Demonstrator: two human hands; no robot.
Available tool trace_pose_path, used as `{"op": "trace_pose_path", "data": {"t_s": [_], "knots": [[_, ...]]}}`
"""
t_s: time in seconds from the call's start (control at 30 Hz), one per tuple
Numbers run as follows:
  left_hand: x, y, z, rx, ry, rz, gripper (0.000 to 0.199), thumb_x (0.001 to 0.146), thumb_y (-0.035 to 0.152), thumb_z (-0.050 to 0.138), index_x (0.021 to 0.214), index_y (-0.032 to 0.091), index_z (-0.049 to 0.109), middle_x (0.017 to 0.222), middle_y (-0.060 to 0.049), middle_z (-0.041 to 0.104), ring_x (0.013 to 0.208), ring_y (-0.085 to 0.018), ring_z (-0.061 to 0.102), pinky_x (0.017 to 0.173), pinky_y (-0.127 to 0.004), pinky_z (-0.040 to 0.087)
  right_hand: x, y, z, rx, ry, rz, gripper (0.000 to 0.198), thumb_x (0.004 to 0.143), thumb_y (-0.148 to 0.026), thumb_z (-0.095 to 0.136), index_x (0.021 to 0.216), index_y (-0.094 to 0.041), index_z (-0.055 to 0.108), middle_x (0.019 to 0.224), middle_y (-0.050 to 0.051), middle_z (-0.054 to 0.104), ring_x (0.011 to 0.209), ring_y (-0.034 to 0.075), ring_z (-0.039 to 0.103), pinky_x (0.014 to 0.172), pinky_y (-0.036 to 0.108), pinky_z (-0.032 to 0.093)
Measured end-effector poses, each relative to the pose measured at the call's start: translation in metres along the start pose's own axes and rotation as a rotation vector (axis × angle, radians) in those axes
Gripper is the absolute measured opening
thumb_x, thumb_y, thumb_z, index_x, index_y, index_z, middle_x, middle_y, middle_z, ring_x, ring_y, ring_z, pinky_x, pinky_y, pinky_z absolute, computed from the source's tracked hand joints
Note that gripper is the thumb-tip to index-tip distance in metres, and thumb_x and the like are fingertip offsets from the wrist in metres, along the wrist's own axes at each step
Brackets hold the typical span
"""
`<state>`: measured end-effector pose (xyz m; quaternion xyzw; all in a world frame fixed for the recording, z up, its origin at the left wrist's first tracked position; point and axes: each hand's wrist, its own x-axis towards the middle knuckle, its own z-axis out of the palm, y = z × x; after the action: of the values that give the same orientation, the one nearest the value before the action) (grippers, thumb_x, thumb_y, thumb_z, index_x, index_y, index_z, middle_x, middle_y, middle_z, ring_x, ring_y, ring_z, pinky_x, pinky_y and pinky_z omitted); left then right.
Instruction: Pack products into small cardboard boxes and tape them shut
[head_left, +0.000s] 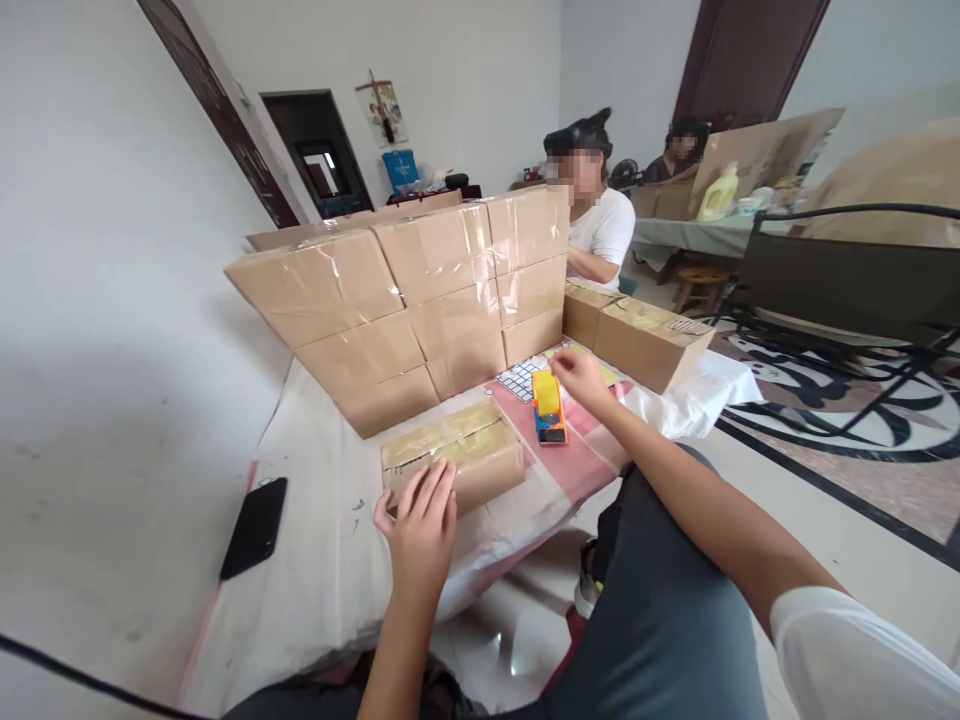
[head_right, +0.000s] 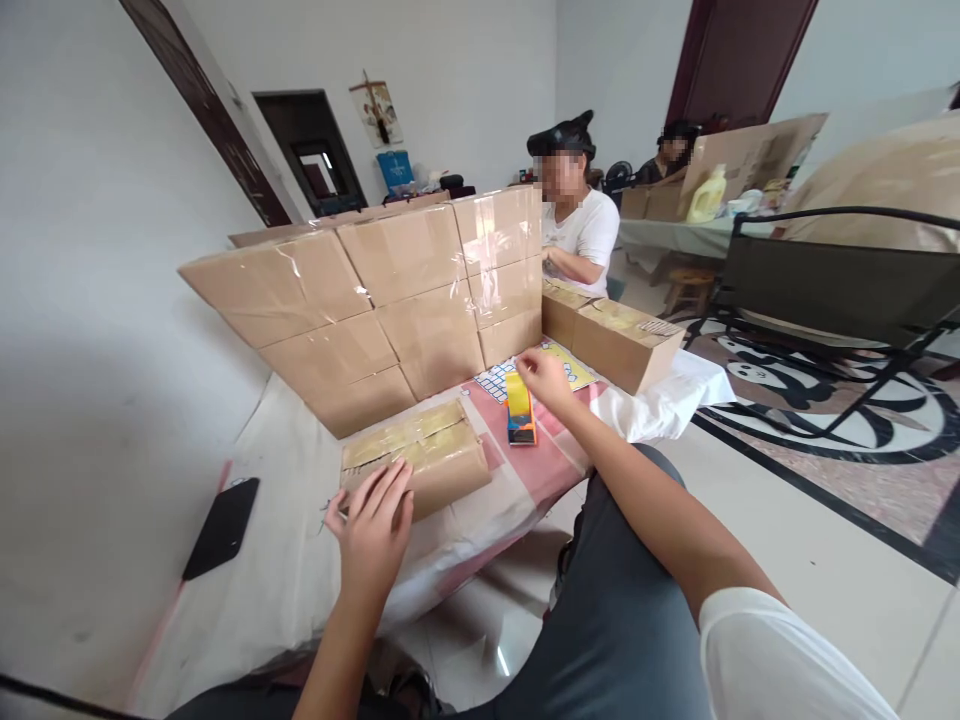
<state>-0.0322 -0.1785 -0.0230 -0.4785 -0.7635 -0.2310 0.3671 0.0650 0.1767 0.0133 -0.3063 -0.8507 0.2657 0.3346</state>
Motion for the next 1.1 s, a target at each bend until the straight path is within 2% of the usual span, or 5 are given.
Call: {"op": "trace_pose_path", "data": {"t_s": [0.17,0.37,0.67,0.87,1.1], "knots": [[-0.001,-0.002,0.006,0.04,0.03,0.021,0.034,0.09,0.019,0.064,0.124,0.027,0.064,0.122,-0.002,0.076,0.111,-0.023,0.068,0.113,-0.045,0.021,0.064,0.074,-0.026,-0.131,0.013,0.322,0.022,0.087,-0.019,0.054,0.09,-0.013,0.075,0.09,0.013,0.075,0.078,0.022,0.068,0.068,0.028,0.049],[0.0,-0.004,0.012,0.077,0.06,0.039,0.04,0.087,0.02,0.067,0.126,0.028,0.063,0.118,-0.003,0.077,0.106,-0.024,0.069,0.108,-0.046,0.026,0.071,0.136,-0.01,-0.222,-0.114,0.489,0.01,0.075,-0.008,0.067,0.082,-0.012,0.073,0.081,0.014,0.071,0.073,0.024,0.067,0.069,0.031,0.05],[-0.002,-0.003,0.012,0.092,0.049,0.024,0.042,0.085,0.019,0.068,0.126,0.027,0.064,0.122,-0.003,0.075,0.109,-0.024,0.068,0.108,-0.045,0.024,0.062,0.155,-0.016,-0.145,-0.008,0.32,0.019,0.093,-0.015,0.052,0.106,-0.015,0.064,0.102,0.01,0.071,0.076,0.015,0.063,0.067,0.023,0.048],[-0.003,-0.001,0.014,0.086,0.063,0.018,0.043,0.085,0.02,0.067,0.127,0.029,0.063,0.122,-0.002,0.076,0.109,-0.024,0.068,0.108,-0.045,0.024,0.05,0.156,-0.02,-0.152,-0.014,0.27,0.019,0.097,-0.017,0.047,0.113,-0.015,0.058,0.099,0.008,0.069,0.066,0.013,0.062,0.061,0.023,0.045],[-0.003,-0.002,0.015,0.092,0.068,0.021,0.042,0.086,0.021,0.067,0.127,0.029,0.063,0.121,-0.002,0.076,0.107,-0.025,0.069,0.108,-0.046,0.024,0.047,0.15,-0.023,-0.294,-0.033,0.122,0.021,0.095,-0.017,0.047,0.107,-0.017,0.064,0.116,0.012,0.068,0.098,0.022,0.061,0.076,0.028,0.043]]}}
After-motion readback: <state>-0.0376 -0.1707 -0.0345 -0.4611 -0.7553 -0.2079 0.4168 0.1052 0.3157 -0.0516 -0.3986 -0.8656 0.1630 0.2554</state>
